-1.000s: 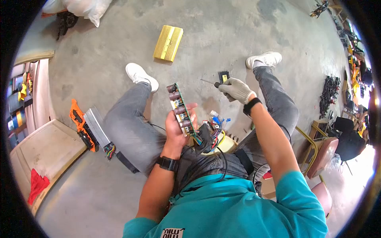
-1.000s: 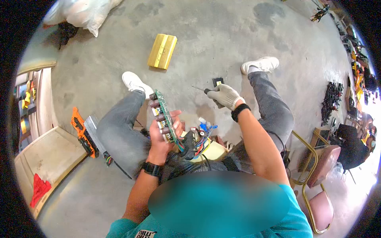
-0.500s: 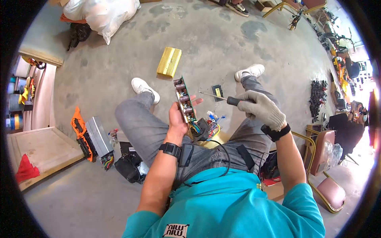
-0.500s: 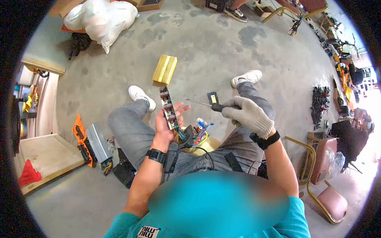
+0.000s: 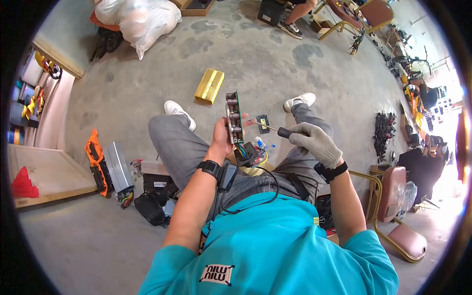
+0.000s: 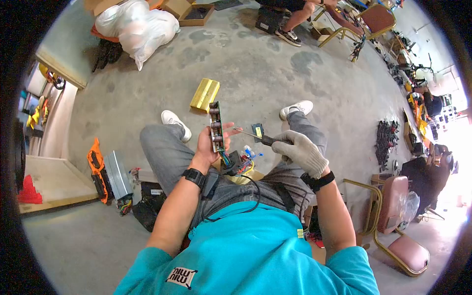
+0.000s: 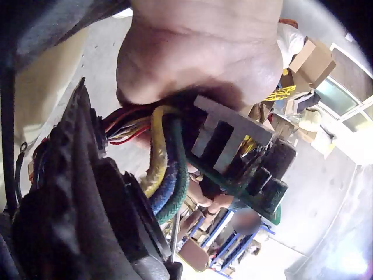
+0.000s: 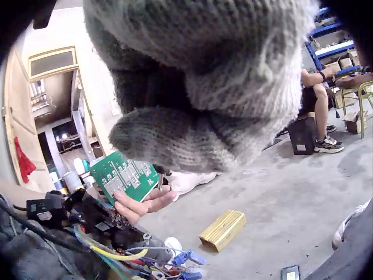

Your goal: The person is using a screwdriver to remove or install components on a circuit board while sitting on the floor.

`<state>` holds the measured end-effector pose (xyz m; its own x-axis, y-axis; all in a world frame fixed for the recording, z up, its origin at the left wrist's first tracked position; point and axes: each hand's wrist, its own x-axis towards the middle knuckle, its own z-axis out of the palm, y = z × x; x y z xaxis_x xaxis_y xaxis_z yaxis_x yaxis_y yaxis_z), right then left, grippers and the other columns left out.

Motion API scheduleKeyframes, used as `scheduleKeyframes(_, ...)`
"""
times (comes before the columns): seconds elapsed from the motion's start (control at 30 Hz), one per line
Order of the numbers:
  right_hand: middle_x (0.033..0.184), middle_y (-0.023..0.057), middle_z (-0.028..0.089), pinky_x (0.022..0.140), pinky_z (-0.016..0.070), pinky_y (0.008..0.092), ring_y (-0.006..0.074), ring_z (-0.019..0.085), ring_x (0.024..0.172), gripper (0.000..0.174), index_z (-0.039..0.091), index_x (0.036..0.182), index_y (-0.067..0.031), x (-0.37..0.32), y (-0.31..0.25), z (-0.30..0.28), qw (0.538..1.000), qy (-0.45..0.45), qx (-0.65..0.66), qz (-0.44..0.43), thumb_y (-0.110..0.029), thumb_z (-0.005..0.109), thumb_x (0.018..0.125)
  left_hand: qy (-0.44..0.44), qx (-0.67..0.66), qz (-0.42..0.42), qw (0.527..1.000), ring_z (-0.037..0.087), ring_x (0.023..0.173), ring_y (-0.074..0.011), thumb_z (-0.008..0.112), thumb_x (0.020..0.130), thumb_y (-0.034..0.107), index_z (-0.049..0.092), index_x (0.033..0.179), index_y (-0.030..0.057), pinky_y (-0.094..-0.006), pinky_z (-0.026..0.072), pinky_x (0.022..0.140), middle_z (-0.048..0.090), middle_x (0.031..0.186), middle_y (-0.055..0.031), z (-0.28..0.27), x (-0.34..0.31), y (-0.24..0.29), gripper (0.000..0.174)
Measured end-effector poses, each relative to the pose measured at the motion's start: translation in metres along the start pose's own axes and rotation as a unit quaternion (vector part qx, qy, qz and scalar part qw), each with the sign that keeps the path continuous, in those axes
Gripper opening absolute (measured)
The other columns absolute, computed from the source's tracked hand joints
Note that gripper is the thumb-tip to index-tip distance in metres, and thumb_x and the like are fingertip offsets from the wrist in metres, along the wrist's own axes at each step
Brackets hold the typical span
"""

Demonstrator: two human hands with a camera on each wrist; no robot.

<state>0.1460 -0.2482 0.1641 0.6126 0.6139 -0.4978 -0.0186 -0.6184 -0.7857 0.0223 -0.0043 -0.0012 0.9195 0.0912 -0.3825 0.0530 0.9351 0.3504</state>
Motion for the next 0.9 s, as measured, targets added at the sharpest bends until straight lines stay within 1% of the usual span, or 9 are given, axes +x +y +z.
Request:
scheduleKeyframes(0.03,0.072,0.0018,0.059,0.057,0.0465,0.0249,0.0088,0.057,0.063,0.038,0.067,0.108,0.0039,0.000,0.002,0.001,1.000,0.001,0.002,0.003,-0.027,0.070,0.086,0.002,0.004,-0.005,1.000,0.059,0.054,-0.0210,0.023,0.099,0.035,0.051,0.130,-0.0072,-0.0331,0.0534,0.051,0.061,0.122,-0.0323,0.000,0.000,0.000,0.059)
scheduleKeyframes(0.1,0.072,0.0018,0.059,0.056,0.0460,0.0248,0.0087,0.057,0.062,0.038,0.068,0.108,0.0036,0.002,0.006,0.002,1.000,0.004,0.001,0.010,-0.027,0.070,0.085,-0.027,0.044,0.005,0.999,0.061,0.062,-0.0168,0.021,0.100,0.034,0.056,0.129,-0.0051,-0.0269,0.0518,0.055,0.065,0.119,-0.0314,-0.002,-0.002,-0.001,0.060)
scheduleKeyframes(0.23,0.072,0.0016,0.059,0.055,0.0441,0.0247,0.0085,0.056,0.061,0.038,0.069,0.108,0.0028,0.007,0.011,0.001,1.000,0.001,-0.006,0.007,-0.027,0.070,0.085,-0.027,0.043,-0.002,0.999,0.060,0.060,-0.0160,0.021,0.100,0.034,0.055,0.129,-0.0053,-0.0275,0.0523,0.054,0.064,0.122,-0.0304,0.000,-0.003,-0.002,0.060)
scheduleKeyframes(0.3,0.072,0.0015,0.059,0.054,0.0437,0.0248,0.0083,0.055,0.061,0.038,0.069,0.109,0.0027,0.007,0.009,0.001,1.000,-0.005,-0.002,0.017,-0.027,0.070,0.085,0.011,0.036,-0.007,0.999,0.059,0.058,-0.0152,0.021,0.100,0.035,0.055,0.129,-0.0056,-0.0276,0.0529,0.053,0.064,0.122,-0.0292,0.003,-0.005,-0.001,0.060)
scheduleKeyframes(0.4,0.072,0.0012,0.058,0.054,0.0433,0.0249,0.0080,0.055,0.060,0.039,0.069,0.109,0.0027,0.009,0.012,0.002,1.000,-0.011,0.003,0.023,-0.027,0.070,0.084,0.002,0.060,-0.001,0.998,0.059,0.057,-0.0144,0.022,0.100,0.034,0.055,0.127,-0.0058,-0.0270,0.0531,0.053,0.064,0.121,-0.0282,0.003,-0.007,-0.001,0.059)
scheduleKeyframes(0.5,0.072,0.0009,0.058,0.054,0.0434,0.0247,0.0077,0.055,0.060,0.039,0.069,0.109,0.0026,0.011,0.013,0.002,1.000,-0.010,0.006,0.018,-0.027,0.070,0.084,-0.013,0.049,-0.004,0.999,0.060,0.058,-0.0139,0.022,0.100,0.034,0.056,0.126,-0.0057,-0.0261,0.0530,0.053,0.065,0.121,-0.0276,0.004,-0.007,-0.001,0.058)
scheduleKeyframes(0.57,0.072,0.0007,0.058,0.054,0.0434,0.0245,0.0074,0.055,0.060,0.038,0.069,0.109,0.0025,0.010,0.013,0.002,1.000,-0.008,0.007,0.016,-0.027,0.070,0.084,0.001,0.051,-0.010,0.999,0.060,0.058,-0.0135,0.022,0.100,0.034,0.056,0.126,-0.0056,-0.0258,0.0529,0.053,0.065,0.121,-0.0274,0.006,-0.008,0.000,0.058)
scheduleKeyframes(0.67,0.074,0.0015,0.060,0.058,0.0442,0.0247,0.0078,0.056,0.064,0.039,0.069,0.109,0.0030,0.008,0.012,0.002,1.000,-0.008,0.011,0.021,-0.027,0.070,0.084,0.010,0.054,-0.017,0.998,0.060,0.058,-0.0130,0.021,0.100,0.034,0.056,0.125,-0.0052,-0.0256,0.0527,0.052,0.065,0.121,-0.0267,0.006,-0.007,-0.001,0.058)
scheduleKeyframes(0.9,0.082,0.0063,0.066,0.068,0.0475,0.0286,0.0124,0.060,0.075,0.040,0.069,0.113,0.0000,0.008,0.019,0.004,0.998,0.018,-0.054,-0.037,-0.025,0.071,0.082,0.015,0.055,-0.021,0.998,0.059,0.057,-0.0122,0.021,0.100,0.033,0.058,0.124,-0.0041,-0.0261,0.0511,0.051,0.066,0.121,-0.0241,0.010,-0.008,-0.001,0.058)
